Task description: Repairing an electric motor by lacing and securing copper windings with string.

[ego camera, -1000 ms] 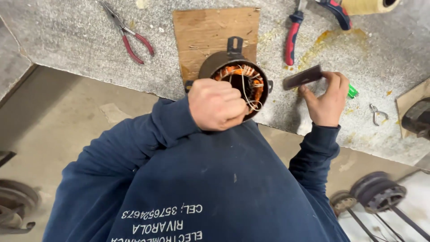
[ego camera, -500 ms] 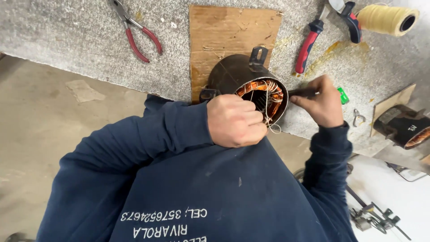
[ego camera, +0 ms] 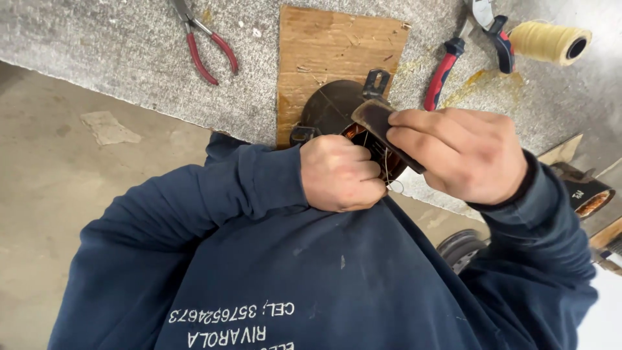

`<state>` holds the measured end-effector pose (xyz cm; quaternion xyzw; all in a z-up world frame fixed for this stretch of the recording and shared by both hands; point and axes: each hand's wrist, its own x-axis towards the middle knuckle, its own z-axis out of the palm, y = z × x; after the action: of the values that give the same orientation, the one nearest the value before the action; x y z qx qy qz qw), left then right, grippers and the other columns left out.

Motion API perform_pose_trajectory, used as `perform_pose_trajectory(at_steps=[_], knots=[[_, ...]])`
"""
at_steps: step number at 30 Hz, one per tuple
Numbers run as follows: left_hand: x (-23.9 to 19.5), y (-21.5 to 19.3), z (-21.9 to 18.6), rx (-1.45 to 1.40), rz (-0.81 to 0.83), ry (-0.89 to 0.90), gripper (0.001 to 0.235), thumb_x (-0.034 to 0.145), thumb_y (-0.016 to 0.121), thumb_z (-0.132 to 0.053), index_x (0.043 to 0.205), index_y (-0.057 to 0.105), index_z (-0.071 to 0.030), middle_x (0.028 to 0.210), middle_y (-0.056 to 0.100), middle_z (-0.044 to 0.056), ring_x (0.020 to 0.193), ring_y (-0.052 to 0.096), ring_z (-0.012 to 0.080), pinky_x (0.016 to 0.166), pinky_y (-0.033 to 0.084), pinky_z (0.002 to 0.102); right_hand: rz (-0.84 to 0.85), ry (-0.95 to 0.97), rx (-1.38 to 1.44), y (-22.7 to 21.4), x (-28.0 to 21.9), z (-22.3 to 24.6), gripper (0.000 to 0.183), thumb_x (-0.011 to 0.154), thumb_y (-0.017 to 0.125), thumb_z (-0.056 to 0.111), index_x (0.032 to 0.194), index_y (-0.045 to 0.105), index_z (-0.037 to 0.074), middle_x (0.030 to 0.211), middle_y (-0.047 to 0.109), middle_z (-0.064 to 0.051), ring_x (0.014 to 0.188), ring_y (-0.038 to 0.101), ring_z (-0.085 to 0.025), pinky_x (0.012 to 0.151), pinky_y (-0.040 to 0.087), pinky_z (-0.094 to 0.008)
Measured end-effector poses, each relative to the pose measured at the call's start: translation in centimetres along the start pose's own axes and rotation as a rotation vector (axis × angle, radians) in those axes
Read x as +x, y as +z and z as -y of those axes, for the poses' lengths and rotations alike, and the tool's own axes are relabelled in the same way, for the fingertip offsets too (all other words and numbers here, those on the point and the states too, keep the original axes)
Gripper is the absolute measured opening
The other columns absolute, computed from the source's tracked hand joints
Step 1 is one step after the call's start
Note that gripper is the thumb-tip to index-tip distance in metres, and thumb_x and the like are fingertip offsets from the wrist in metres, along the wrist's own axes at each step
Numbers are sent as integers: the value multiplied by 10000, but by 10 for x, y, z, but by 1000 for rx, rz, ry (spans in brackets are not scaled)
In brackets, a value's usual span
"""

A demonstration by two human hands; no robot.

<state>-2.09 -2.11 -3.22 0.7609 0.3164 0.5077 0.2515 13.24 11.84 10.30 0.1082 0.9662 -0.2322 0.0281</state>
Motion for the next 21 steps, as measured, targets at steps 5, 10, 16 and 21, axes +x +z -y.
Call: perform_pose_trajectory(at_steps=[5, 10, 16, 21], knots=[[-4, 3, 2, -15, -16, 1, 172, 855, 680, -227, 781, 547, -147, 756, 549, -10, 731, 614, 180, 578, 457, 349, 71, -126, 41, -1, -2, -10, 403, 670, 679, -17, 1072, 703, 9, 1098, 724, -99, 770, 693, -217, 651, 557, -340], [-5, 1, 2, -59, -45, 11, 165, 851, 675, -204, 782, 541, -136, 758, 544, 5, 751, 618, 198, 612, 481, 358, 118, -137, 10, 6, 19, -8, 410, 670, 681, -23, 1078, 692, 20, 1067, 740, -91, 740, 694, -208, 636, 554, -330], [-5, 3, 1, -56, -30, -7, 163, 845, 681, -197, 763, 551, -143, 753, 568, -4, 744, 617, 186, 605, 482, 349, 101, -91, -90, 12, 24, 0, 243, 827, 771, 108, 1043, 684, 38, 990, 739, -45, 676, 683, -172, 581, 524, -306], [-5, 2, 0, -44, -65, 10, 155, 823, 680, -206, 763, 551, -144, 777, 583, -12, 819, 657, 184, 618, 488, 338, -36, -41, -70, 36, 6, 2, 297, 881, 883, 235, 981, 677, 46, 923, 720, -51, 684, 683, -195, 575, 511, -321]])
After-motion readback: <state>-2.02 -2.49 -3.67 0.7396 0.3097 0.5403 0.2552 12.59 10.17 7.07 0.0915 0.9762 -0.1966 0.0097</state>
